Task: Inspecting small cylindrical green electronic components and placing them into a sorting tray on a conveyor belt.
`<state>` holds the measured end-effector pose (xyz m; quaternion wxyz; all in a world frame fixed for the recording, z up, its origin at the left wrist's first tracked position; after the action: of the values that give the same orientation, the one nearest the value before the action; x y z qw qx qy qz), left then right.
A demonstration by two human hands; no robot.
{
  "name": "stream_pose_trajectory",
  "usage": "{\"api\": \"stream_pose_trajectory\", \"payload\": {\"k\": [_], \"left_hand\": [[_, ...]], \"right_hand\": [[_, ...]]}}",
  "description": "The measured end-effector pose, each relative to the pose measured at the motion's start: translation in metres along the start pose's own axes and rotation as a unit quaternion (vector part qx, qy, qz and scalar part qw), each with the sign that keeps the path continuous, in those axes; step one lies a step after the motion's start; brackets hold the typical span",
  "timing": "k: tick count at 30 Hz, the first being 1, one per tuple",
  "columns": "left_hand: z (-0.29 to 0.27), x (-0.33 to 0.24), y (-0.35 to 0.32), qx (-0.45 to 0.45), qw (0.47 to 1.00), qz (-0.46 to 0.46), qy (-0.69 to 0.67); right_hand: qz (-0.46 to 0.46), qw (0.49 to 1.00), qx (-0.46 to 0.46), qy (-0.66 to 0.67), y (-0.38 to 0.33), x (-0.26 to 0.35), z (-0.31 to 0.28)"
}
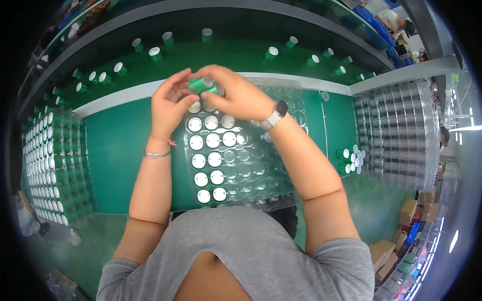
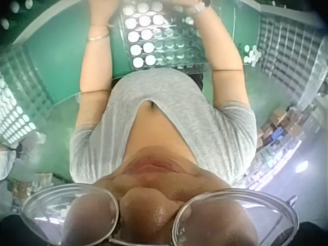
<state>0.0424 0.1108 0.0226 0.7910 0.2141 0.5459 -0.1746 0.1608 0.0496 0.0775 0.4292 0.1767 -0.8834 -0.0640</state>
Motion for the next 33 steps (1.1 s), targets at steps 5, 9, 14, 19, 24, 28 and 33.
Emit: {"api": "stream_pose_trajectory", "payload": {"k": [5,9,14,19,24,28,33], "left_hand": [[0.016,-0.002,-0.001,0.078,0.996,0.013,0.040],[0.018,-0.007,-0.002,0.074,0.992,0.044,0.094],[0.020,-0.003,-0.002,0.069,0.994,0.030,0.076],[0.017,-0.001,-0.001,0.063,0.992,0.025,0.111],[0.024,0.003,-0.002,0.087,0.989,0.006,0.122],[0.024,0.003,-0.002,0.087,0.989,0.013,0.122],[0.023,0.004,-0.003,0.086,0.990,0.019,0.110]], "right_hand": [[0.000,0.999,-0.042,-0.004,-0.024,0.012,0.003],[0.041,0.995,-0.089,-0.009,-0.040,-0.010,-0.009],[0.022,0.983,-0.154,0.096,-0.049,-0.029,-0.007],[0.050,0.960,-0.178,0.209,-0.054,-0.042,-0.005],[0.057,0.940,-0.173,0.290,-0.054,-0.045,-0.001],[0.057,0.945,-0.164,0.278,-0.052,-0.044,-0.002],[0.036,0.948,-0.155,0.275,-0.052,-0.042,-0.001]]}}
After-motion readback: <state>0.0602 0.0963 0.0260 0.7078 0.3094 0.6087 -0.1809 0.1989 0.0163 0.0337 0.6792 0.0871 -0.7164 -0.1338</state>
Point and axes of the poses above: each hand's wrist, its own y-axis towards the middle knuckle, its own z-axis out of the palm, x = y × z, the point moved 10 cm from there along y, towards the middle knuckle, and after that the axes turned 8 degrees about -z, right-handed, at the moved point
